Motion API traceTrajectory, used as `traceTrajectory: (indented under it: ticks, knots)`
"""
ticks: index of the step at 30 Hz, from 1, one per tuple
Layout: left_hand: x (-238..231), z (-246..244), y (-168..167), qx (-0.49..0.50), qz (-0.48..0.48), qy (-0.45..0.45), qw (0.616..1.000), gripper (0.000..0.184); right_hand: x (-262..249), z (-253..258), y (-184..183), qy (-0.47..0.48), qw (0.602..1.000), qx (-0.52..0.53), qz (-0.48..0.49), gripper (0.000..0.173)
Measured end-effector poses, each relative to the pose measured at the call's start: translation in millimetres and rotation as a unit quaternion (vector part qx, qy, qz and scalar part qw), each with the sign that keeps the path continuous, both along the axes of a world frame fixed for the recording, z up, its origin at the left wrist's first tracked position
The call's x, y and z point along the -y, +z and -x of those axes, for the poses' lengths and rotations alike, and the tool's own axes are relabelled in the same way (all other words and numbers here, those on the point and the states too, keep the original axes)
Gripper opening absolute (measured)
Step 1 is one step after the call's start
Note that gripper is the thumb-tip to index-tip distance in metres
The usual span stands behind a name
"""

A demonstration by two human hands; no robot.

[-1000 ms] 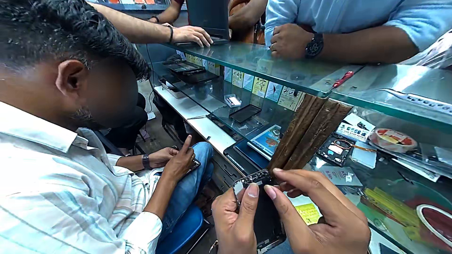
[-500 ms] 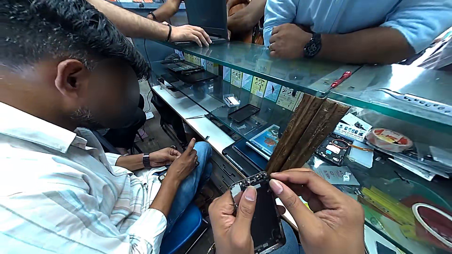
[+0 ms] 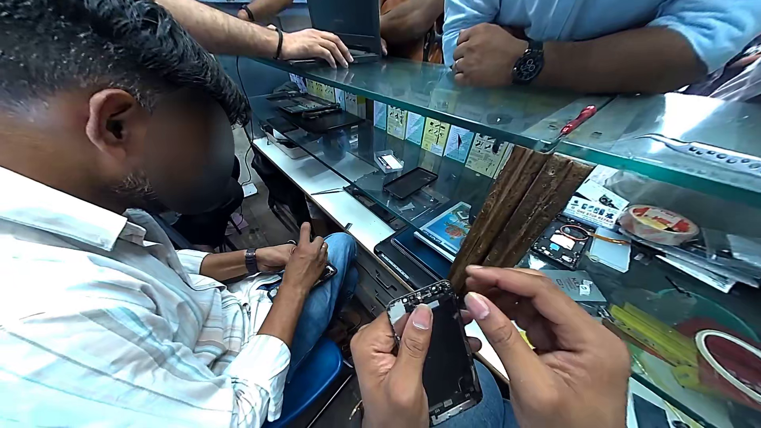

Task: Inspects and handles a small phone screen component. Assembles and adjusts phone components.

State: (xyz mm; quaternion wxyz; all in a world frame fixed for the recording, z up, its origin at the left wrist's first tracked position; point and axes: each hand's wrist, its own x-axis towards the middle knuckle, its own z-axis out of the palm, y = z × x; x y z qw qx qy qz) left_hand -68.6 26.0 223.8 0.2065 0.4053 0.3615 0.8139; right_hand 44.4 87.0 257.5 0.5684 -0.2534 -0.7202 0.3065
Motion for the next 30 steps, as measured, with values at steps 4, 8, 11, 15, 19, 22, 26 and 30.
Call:
traceTrajectory:
  ticks: [4, 8, 11, 15, 19, 22, 26, 30]
  knots:
    - [0, 1, -4, -0.020, 0.017, 0.030, 0.999, 0.028, 6, 1, -5, -0.040, 0.997, 0.018, -0.068, 0.022]
    - [-1, -1, -6, -0.030, 0.026, 0.032, 0.999, 0.027, 3, -1, -5, -0.041, 0.996, 0.051, -0.064, 0.018]
    - [-1, 0, -7, -0.025, 0.034, 0.016, 0.999, 0.028, -1, -2, -4, -0.023, 0.994, 0.078, -0.074, 0.025]
    - [-3, 4, -10, -0.024, 0.025, -0.010, 0.999, 0.041, -4, 1, -6, -0.025, 0.993, 0.079, -0.080, 0.020]
    - [-4, 9, -9, -0.017, 0.021, -0.016, 1.000, 0.046, -8, 2, -9, -0.004, 0.995, 0.057, -0.077, 0.019]
    - [-4, 10, -6, -0.016, 0.021, -0.020, 0.999, 0.041, -9, 1, -10, 0.005, 0.995, 0.051, -0.082, 0.016]
    - [-4, 11, -6, -0.024, 0.018, -0.024, 0.999, 0.029, -9, -1, -11, 0.010, 0.995, 0.055, -0.086, 0.012]
    - [-4, 10, -7, -0.037, 0.026, -0.008, 0.999, 0.022, -8, -3, -11, 0.007, 0.994, 0.074, -0.080, 0.020]
